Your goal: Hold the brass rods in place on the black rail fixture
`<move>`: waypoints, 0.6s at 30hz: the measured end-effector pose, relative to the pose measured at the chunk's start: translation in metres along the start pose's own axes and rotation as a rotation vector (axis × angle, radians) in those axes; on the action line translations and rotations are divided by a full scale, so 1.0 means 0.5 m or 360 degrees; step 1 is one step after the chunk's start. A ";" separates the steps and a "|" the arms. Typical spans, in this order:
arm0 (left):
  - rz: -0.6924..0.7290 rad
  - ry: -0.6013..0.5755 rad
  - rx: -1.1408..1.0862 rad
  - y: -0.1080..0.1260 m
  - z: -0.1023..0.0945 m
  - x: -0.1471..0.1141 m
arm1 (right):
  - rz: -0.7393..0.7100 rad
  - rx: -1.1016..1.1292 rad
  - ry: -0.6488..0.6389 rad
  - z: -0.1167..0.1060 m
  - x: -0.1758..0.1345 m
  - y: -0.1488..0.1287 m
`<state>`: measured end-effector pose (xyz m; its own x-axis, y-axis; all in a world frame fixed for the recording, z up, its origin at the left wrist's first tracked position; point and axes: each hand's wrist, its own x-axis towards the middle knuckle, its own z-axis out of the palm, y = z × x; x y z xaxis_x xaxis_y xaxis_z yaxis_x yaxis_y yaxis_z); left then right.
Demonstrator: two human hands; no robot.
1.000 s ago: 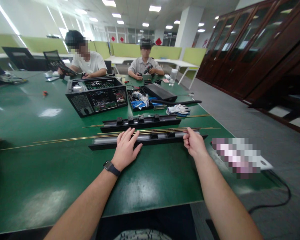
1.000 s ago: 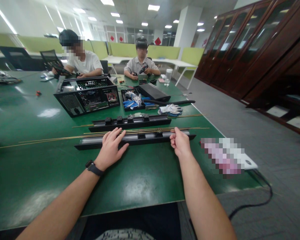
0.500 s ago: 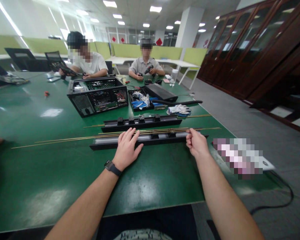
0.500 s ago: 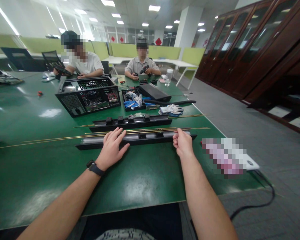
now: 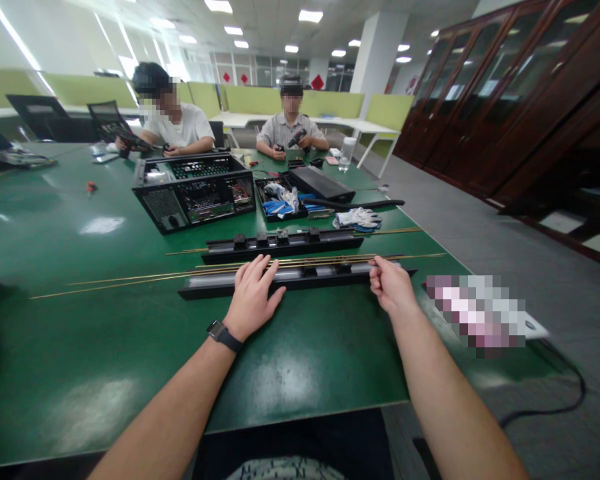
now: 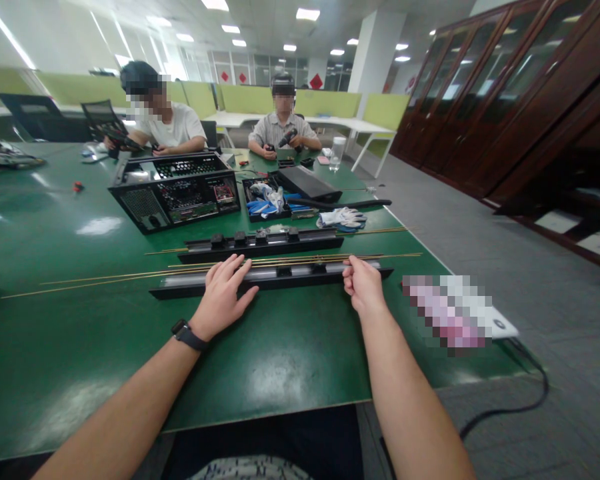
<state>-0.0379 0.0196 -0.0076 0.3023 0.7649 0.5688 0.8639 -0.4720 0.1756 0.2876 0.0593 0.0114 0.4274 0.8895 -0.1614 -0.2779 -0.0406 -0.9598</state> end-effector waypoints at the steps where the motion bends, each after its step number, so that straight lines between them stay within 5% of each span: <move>1: -0.0001 -0.0001 0.0001 0.000 0.000 0.000 | -0.0004 0.0009 0.0038 -0.001 0.001 -0.001; 10: -0.0003 -0.0011 0.0012 0.002 -0.001 0.000 | 0.0042 -0.0101 -0.0185 0.009 -0.010 0.004; 18: -0.0007 -0.0018 0.0021 0.004 -0.003 0.001 | -0.0009 -0.0001 0.0038 0.003 0.000 0.002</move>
<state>-0.0367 0.0182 -0.0057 0.3033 0.7719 0.5587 0.8705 -0.4630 0.1671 0.2862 0.0599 0.0106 0.4494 0.8787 -0.1613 -0.2747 -0.0359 -0.9609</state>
